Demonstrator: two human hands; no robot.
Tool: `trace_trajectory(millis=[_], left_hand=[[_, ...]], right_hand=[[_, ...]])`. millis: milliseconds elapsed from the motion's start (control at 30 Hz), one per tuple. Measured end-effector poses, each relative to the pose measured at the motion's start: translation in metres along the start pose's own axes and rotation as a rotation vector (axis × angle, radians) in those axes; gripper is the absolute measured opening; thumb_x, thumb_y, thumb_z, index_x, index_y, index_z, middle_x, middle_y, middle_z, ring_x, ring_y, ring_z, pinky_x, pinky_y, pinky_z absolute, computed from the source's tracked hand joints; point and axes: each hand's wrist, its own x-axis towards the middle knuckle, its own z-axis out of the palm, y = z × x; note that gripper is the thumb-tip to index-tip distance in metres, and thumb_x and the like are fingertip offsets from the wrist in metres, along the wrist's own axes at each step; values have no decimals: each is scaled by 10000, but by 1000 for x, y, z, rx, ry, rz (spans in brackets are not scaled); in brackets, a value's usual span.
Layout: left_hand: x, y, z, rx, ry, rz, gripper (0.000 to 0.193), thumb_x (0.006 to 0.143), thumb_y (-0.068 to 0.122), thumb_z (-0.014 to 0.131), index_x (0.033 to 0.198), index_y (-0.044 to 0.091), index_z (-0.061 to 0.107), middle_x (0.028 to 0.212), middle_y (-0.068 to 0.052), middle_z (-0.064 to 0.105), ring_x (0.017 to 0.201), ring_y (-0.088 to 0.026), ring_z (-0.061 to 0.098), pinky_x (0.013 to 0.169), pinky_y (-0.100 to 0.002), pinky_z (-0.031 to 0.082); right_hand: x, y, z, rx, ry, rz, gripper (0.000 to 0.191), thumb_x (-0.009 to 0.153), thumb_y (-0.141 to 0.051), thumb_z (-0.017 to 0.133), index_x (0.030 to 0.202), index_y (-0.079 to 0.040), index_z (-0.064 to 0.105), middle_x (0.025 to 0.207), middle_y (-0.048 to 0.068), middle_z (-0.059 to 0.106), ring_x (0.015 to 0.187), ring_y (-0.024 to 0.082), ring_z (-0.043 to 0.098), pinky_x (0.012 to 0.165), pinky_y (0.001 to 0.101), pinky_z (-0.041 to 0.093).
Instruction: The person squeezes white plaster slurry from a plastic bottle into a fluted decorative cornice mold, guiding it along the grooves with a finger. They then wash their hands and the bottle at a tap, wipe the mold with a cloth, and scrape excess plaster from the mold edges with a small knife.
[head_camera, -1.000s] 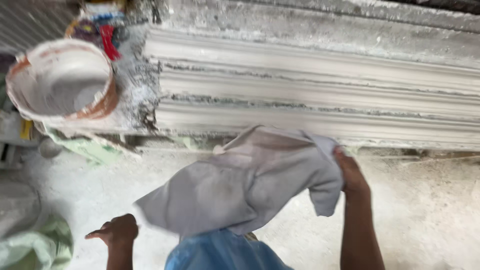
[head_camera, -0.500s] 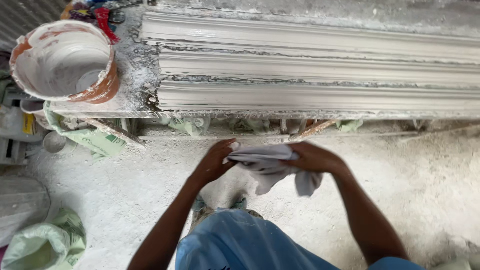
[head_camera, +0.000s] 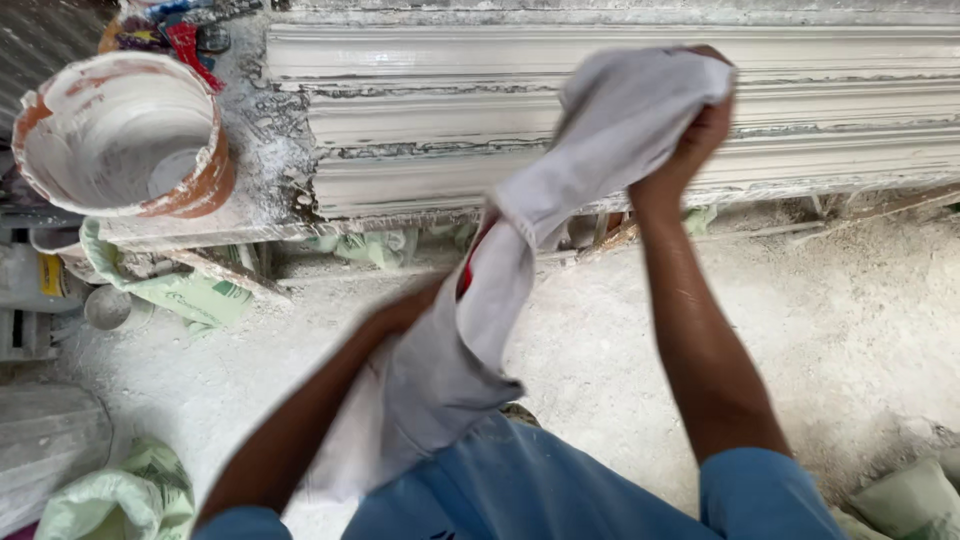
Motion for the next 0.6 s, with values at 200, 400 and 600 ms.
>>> trace_trajectory(millis=[200, 400, 600], left_hand=[[13, -12, 124, -583, 57, 145, 275, 1064, 234, 475, 1203, 80, 656, 980, -110, 660, 885, -190, 692, 812, -334, 589], [36, 5, 108, -767, 259, 257, 261, 1075, 223, 477, 1200, 71, 648, 981, -109, 655, 888, -187, 683, 815, -329, 583], [64, 5, 47, -1034, 358, 442, 246, 1085, 212, 480, 1197, 61, 640, 982, -108, 649, 891, -185, 675, 818, -324, 578]], right_hand=[[-43, -75, 124, 122, -235, 629, 247, 1043, -128, 544, 1262, -34, 612, 1112, 91, 648, 1016, 171, 659, 871, 300, 569], [-73, -79, 132, 459, -517, 354, 458, 952, 42, 690, 1385, -46, 569, 1336, 69, 553, 1248, 200, 599, 1063, 303, 541], [-152, -54, 71, 639, -329, 907, 466, 1083, -48, 505, 1544, -50, 433, 1424, 132, 594, 1308, 258, 590, 1127, 354, 507]])
